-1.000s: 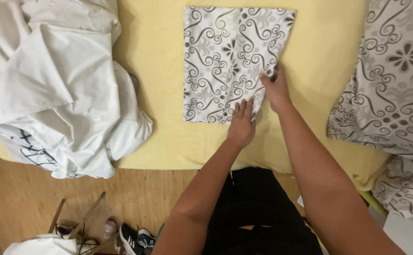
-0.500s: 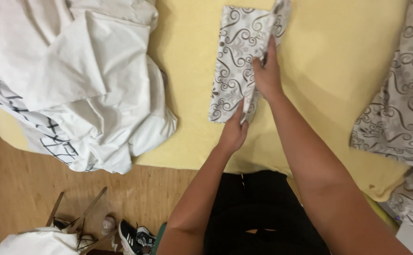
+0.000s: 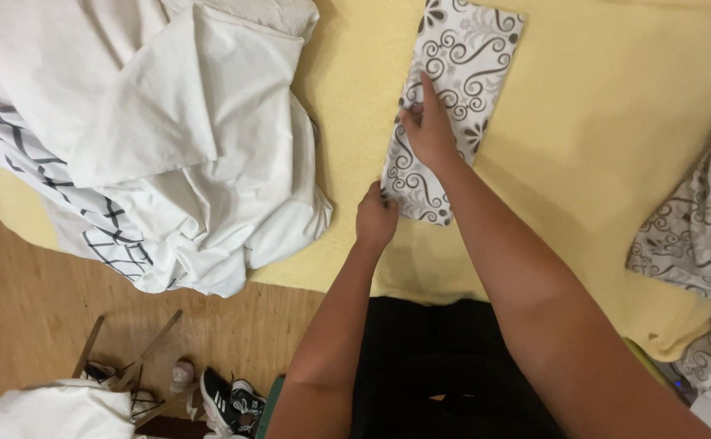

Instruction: The person folds a patterned cloth and a white cloth on a yellow bedsheet. They smooth out the fabric, fold it into smaller rectangles, and place the finished items on the bed.

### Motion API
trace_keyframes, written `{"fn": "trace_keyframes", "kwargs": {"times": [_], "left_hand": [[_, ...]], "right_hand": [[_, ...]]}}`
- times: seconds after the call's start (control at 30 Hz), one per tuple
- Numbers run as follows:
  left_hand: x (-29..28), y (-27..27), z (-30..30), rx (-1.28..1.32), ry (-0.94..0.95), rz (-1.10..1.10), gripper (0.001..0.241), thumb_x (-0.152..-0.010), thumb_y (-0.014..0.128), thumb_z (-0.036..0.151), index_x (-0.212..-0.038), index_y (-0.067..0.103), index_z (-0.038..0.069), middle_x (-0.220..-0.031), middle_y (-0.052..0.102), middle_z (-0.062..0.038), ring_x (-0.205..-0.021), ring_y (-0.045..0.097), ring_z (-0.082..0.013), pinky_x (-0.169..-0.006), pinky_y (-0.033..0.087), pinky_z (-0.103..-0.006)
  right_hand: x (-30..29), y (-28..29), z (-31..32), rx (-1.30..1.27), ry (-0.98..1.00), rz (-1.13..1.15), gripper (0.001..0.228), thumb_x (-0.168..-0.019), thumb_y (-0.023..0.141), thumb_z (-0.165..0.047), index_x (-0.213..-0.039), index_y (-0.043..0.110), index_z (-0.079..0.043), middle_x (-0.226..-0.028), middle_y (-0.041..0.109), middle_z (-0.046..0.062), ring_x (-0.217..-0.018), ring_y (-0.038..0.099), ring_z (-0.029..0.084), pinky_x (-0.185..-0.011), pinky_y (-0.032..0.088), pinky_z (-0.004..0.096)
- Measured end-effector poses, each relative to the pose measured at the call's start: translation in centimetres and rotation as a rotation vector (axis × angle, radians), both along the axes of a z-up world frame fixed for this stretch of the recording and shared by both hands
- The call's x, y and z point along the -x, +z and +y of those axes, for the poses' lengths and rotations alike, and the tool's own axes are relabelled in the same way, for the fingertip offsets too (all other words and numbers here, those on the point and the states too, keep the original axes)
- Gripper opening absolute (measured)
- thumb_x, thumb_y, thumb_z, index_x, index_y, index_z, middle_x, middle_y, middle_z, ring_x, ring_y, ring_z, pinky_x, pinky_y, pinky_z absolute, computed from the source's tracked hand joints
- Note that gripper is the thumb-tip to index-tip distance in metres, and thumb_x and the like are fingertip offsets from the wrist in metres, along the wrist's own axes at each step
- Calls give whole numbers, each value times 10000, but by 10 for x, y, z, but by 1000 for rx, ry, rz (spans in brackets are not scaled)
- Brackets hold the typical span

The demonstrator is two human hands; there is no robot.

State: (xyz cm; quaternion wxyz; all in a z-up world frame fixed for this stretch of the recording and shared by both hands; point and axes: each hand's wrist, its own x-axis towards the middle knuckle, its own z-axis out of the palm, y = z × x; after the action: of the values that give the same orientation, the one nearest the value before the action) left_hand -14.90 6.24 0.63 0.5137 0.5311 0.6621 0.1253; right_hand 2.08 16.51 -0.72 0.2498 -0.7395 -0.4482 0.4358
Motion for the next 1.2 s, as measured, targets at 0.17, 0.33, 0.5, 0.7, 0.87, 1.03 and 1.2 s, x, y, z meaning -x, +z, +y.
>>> {"fn": "trace_keyframes", "kwargs": {"times": [0.17,0.33,0.5,0.7,0.87,1.03,1.2], "left_hand": [[-9,-2,-3,-67,-39,240,637,-825,638,57,-1431,450,-1,-1328,528,-272,-1226,515,-445,-1021,456,-495],[-14,-23,-11,-5,-46,220,663,-837,583,14,-1479,418,25,-1360,515,-236,-1266,499,-437,-1059,433,-494],[-6,-62,-30,7,7,123,585,-867,592,49,-1439,468,55,-1231,643,-177,-1160,622,-384,-1000,513,-487],[-28,-20,-53,521,885,-882,547,-1013,542,336,-1462,503,27,-1203,642,-133,-1062,626,-304,-884,536,-500],[-62,11,-62,418,908,-1164,491,-1026,572,308,-1464,492,100,-1359,638,-78,-1197,628,-267,-1019,510,-435],[-70,46,-52,112,890,-856,474,-983,593,145,-1398,495,-65,-1311,648,-186,-1120,662,-300,-942,548,-423],[-82,138,-49,-290,429,-353,404,-1019,614,139,-1346,564,-93,-1287,697,-190,-1157,671,-228,-987,509,-318]], "right_hand": [[-10,26,-66,-336,-199,-588,718,-867,733,-5,-1511,419,-49,-1332,516,230,-1232,467,393,-1057,401,472],[-26,-21,-142,-119,-370,-343,749,-825,784,-97,-1478,429,-6,-1142,578,211,-1003,558,332,-891,471,457],[-44,-27,-177,34,-383,419,564,-885,729,-99,-1393,495,-28,-1123,665,43,-917,623,147,-775,547,326],[-40,18,-179,411,-512,866,418,-926,702,-182,-1307,578,-63,-1112,681,44,-943,672,178,-788,595,385],[-24,37,-193,425,-468,1042,400,-924,712,-136,-1304,597,-91,-1156,702,62,-995,694,199,-842,632,398],[-34,50,-208,411,-424,1130,362,-962,696,-227,-1292,604,-108,-1156,694,60,-1027,669,209,-881,560,400],[-62,72,-192,324,-509,1430,420,-994,672,-342,-1350,588,-136,-1253,644,62,-1133,607,252,-1051,492,455]]}}
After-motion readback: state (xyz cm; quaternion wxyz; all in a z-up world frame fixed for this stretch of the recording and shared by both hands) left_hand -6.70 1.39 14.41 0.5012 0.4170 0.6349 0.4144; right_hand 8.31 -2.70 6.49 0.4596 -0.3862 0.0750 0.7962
